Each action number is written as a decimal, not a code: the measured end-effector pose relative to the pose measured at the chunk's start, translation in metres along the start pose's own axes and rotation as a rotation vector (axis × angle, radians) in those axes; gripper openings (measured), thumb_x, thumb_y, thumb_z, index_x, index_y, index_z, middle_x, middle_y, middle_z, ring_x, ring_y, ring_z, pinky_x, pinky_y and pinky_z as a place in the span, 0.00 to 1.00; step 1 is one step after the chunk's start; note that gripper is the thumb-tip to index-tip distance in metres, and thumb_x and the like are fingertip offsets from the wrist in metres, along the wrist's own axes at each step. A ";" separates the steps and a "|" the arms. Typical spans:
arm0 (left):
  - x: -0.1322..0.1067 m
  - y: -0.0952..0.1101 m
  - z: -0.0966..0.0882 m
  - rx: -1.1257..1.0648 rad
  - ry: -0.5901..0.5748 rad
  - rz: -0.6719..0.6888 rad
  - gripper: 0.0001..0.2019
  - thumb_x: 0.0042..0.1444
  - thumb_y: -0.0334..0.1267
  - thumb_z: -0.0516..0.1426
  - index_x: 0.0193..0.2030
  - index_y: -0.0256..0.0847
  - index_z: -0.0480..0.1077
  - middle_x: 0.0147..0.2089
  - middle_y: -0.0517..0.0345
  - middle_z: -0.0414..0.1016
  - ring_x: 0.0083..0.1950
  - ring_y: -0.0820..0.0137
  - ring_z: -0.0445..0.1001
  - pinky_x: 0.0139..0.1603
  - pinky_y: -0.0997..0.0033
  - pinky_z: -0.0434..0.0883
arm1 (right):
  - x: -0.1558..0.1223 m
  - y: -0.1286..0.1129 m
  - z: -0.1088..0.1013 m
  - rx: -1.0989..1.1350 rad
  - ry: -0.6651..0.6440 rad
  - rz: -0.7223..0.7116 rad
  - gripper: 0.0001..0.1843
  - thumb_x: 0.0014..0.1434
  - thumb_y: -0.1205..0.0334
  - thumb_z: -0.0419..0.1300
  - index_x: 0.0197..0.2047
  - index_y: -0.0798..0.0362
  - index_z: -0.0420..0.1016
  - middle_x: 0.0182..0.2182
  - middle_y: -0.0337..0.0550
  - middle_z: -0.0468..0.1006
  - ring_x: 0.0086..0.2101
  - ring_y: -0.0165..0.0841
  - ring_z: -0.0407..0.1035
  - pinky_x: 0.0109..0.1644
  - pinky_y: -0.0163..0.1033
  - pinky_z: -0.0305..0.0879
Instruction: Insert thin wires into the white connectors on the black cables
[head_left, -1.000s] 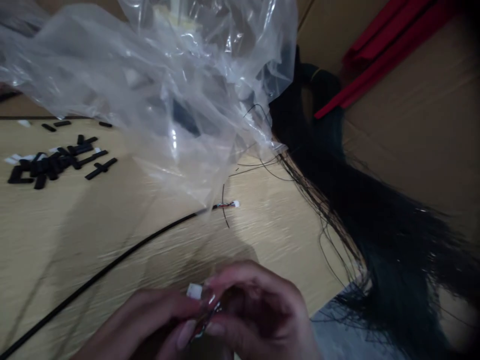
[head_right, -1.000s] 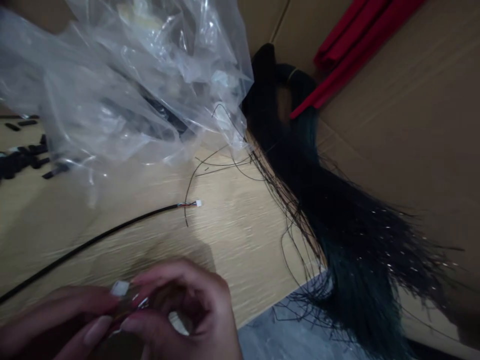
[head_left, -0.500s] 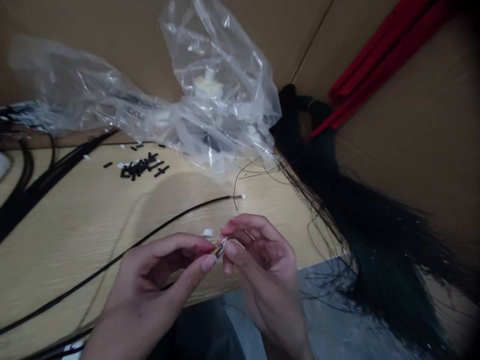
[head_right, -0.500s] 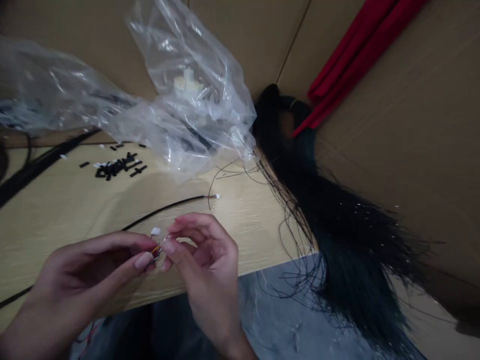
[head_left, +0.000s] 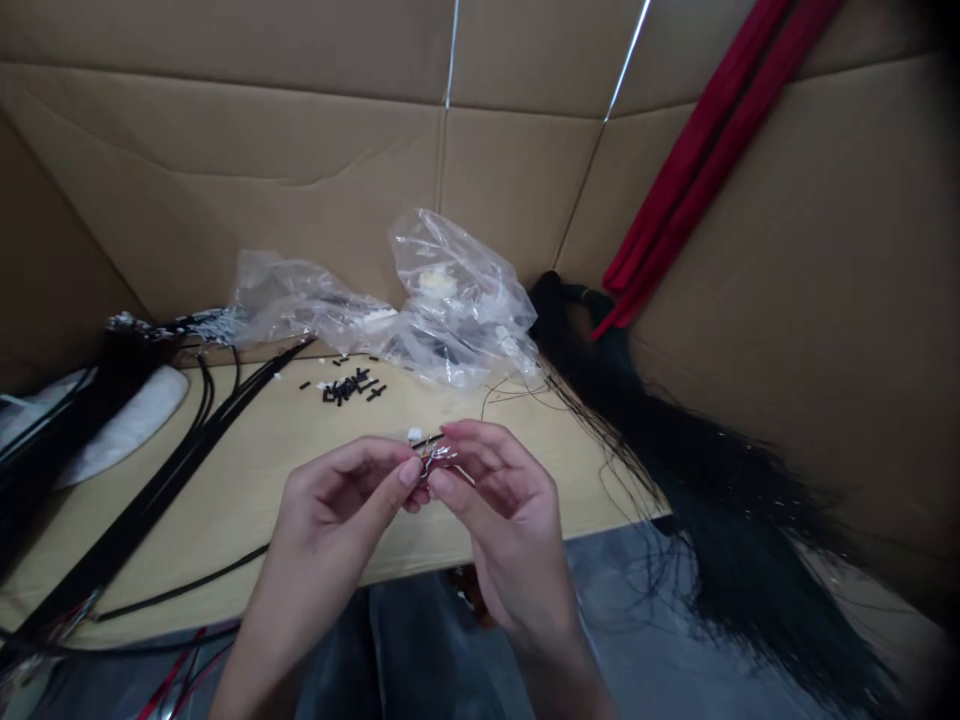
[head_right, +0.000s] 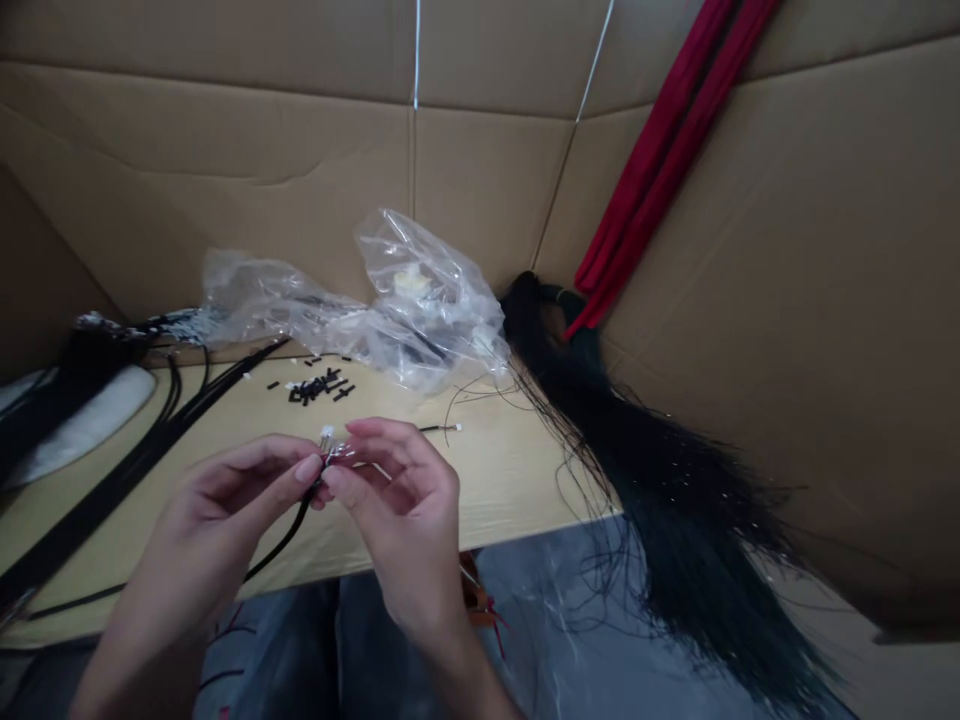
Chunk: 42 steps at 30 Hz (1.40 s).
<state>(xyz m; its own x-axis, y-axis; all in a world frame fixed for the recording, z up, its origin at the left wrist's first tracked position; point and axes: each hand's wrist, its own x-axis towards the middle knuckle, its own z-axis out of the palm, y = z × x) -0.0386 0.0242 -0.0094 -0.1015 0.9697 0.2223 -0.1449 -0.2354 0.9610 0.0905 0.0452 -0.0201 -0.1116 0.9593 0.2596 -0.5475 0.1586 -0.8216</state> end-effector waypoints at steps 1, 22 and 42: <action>-0.001 0.002 -0.001 -0.019 0.006 0.002 0.02 0.56 0.37 0.65 0.32 0.45 0.79 0.30 0.65 0.79 0.31 0.81 0.75 0.36 0.91 0.72 | -0.001 0.000 0.004 -0.015 0.006 -0.013 0.13 0.51 0.69 0.72 0.40 0.47 0.80 0.32 0.32 0.82 0.33 0.21 0.76 0.39 0.22 0.74; -0.017 0.033 -0.021 -0.267 0.163 0.125 0.06 0.54 0.34 0.66 0.39 0.41 0.76 0.28 0.64 0.79 0.30 0.80 0.77 0.35 0.88 0.74 | -0.003 0.004 0.060 -0.016 0.024 -0.236 0.09 0.54 0.68 0.70 0.37 0.47 0.77 0.30 0.31 0.79 0.29 0.22 0.75 0.35 0.25 0.74; -0.024 0.044 -0.026 -0.223 -0.043 0.164 0.04 0.57 0.31 0.64 0.38 0.41 0.74 0.32 0.60 0.78 0.32 0.77 0.78 0.36 0.83 0.74 | 0.010 -0.023 0.061 0.157 -0.196 0.072 0.14 0.48 0.65 0.71 0.36 0.50 0.72 0.27 0.32 0.75 0.22 0.26 0.67 0.21 0.31 0.67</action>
<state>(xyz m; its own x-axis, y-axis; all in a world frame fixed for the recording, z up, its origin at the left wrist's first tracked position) -0.0677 -0.0109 0.0232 -0.1008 0.9181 0.3834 -0.3432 -0.3938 0.8527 0.0519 0.0367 0.0325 -0.3054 0.9007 0.3090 -0.6526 0.0383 -0.7567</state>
